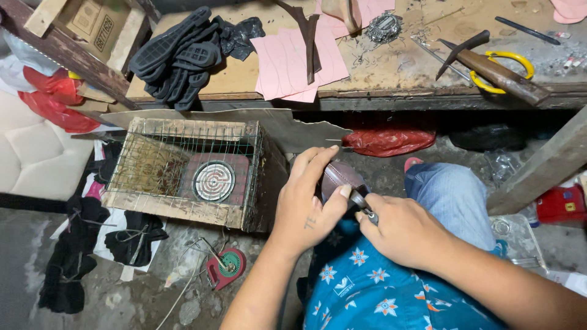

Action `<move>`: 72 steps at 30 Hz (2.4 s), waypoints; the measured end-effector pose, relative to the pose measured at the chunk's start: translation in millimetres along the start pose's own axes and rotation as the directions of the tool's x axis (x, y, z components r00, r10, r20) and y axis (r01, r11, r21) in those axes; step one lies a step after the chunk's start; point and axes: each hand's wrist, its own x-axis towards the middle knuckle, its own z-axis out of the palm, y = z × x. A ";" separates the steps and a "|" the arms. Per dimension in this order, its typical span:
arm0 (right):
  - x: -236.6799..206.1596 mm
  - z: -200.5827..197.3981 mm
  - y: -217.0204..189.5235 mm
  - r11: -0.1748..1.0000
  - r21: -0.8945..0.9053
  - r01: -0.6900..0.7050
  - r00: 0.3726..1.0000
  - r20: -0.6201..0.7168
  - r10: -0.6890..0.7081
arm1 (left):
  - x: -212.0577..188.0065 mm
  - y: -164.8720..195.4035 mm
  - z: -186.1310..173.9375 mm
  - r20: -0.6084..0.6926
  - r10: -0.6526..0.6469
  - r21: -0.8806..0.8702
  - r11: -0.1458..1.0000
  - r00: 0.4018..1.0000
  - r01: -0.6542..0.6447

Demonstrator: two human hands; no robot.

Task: The person is repairing a brown shoe by hand. They use pliers to pull and adjust the shoe's upper material and a hammer to tap the edges, working on the shoe while sitting on the floor.

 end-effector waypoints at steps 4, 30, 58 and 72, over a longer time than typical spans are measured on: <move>-4.2 -6.1 -12.1 0.998 -0.013 -0.061 0.997 0.054 0.062 | 6.4 10.0 -10.2 0.107 -0.083 0.038 0.996 0.991 0.079; 10.3 0.6 37.3 0.629 0.691 -0.357 0.855 0.512 -0.078 | 15.6 0.8 -5.8 0.220 0.002 0.182 0.982 0.976 -0.043; -1.0 -22.8 4.4 0.962 -0.185 0.199 0.974 -0.071 -0.215 | 6.0 12.9 2.7 0.144 -0.072 0.178 0.983 0.987 0.046; 7.1 -21.5 5.2 0.972 -0.063 0.225 0.974 -0.003 -0.226 | 9.0 17.4 -0.2 0.117 -0.134 0.212 0.971 0.984 0.107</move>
